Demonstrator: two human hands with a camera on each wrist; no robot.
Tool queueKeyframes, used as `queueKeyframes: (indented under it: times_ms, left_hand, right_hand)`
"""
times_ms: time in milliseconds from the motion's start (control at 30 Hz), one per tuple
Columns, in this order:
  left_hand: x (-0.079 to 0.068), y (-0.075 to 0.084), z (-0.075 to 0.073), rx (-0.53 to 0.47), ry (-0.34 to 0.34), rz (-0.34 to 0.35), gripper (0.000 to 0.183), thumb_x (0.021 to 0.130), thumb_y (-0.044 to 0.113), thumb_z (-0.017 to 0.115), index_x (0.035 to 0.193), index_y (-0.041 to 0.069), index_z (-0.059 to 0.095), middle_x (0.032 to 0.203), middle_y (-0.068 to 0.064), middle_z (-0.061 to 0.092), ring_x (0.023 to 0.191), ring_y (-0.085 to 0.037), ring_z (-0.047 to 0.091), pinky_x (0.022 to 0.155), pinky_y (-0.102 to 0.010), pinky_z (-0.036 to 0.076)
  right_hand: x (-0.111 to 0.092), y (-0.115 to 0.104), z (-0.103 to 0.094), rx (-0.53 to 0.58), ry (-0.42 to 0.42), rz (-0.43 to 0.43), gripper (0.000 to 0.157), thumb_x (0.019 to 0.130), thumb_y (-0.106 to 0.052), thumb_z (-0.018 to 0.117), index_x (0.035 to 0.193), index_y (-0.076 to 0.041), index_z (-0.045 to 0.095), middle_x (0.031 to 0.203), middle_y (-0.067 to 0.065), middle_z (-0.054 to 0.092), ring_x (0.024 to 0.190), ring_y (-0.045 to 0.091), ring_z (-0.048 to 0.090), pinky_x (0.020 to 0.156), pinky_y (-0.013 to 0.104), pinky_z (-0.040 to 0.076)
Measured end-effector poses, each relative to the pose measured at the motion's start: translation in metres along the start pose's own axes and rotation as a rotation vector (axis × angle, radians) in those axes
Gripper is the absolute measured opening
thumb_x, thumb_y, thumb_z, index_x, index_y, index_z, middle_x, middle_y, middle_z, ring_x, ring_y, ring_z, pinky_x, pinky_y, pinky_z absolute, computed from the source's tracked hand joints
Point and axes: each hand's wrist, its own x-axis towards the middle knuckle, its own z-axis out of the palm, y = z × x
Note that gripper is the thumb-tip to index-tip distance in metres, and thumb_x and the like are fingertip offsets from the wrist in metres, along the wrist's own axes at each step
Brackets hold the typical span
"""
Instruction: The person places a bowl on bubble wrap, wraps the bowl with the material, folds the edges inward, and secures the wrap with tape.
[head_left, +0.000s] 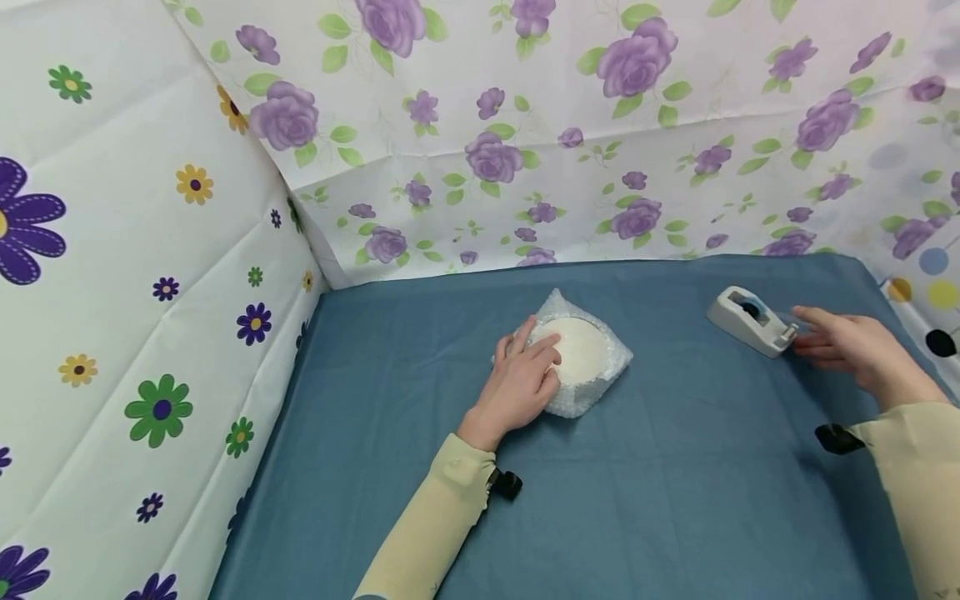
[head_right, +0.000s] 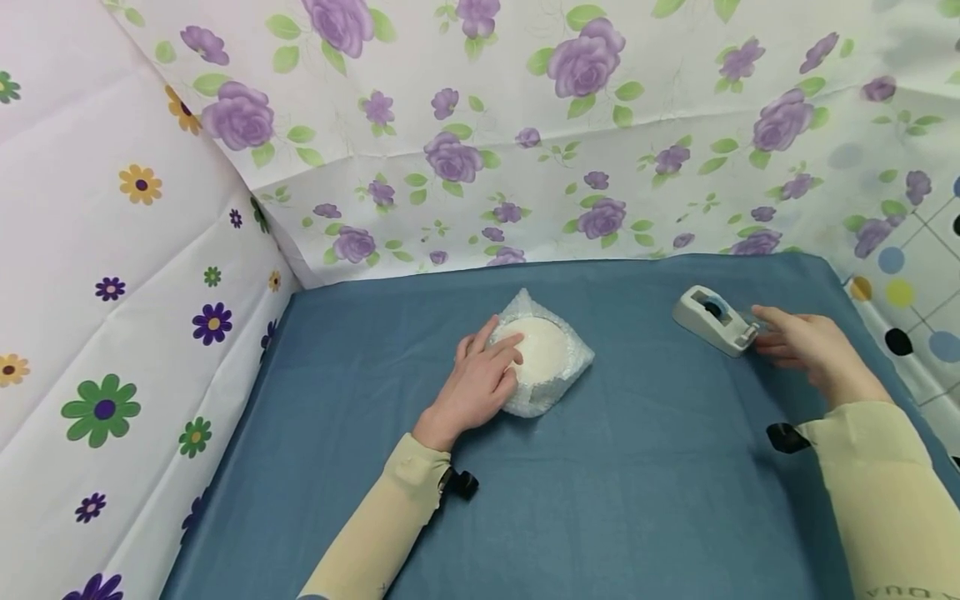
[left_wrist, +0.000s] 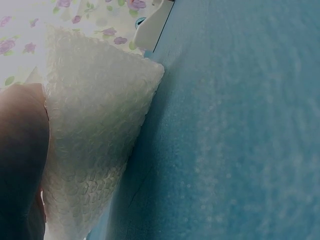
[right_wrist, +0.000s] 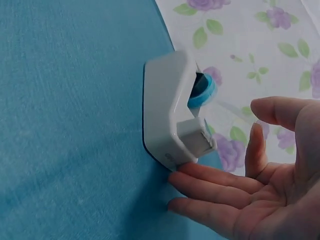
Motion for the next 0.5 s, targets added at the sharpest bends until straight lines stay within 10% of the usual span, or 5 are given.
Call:
queueKeyframes:
  times_ms: [367,500]
  left_hand:
    - [0.0,-0.001,0.001,-0.007,0.005,0.001,0.033,0.112,0.017,0.039,0.113,0.017,0.071,0.162,-0.002,0.053,0.165,-0.03,0.011,0.123,-0.057,0.024]
    - [0.0,-0.001,0.002,-0.008,0.008,0.003,0.033,0.112,0.017,0.039,0.113,0.017,0.071,0.161,-0.002,0.053,0.165,-0.031,0.012,0.123,-0.057,0.024]
  right_hand:
    - [-0.004,0.012,-0.004,0.313,-0.128,0.004,0.094,0.113,-0.042,0.053,0.165,0.005,-0.009,0.092,-0.019,0.07,0.09,0.003,0.075,0.086,0.032,0.063]
    - [-0.007,0.013,-0.003,0.568,-0.182,0.024,0.038,0.114,-0.032,0.053,0.152,-0.03,0.054,0.116,0.004,0.073,0.09,0.011,0.077,0.086,0.035,0.064]
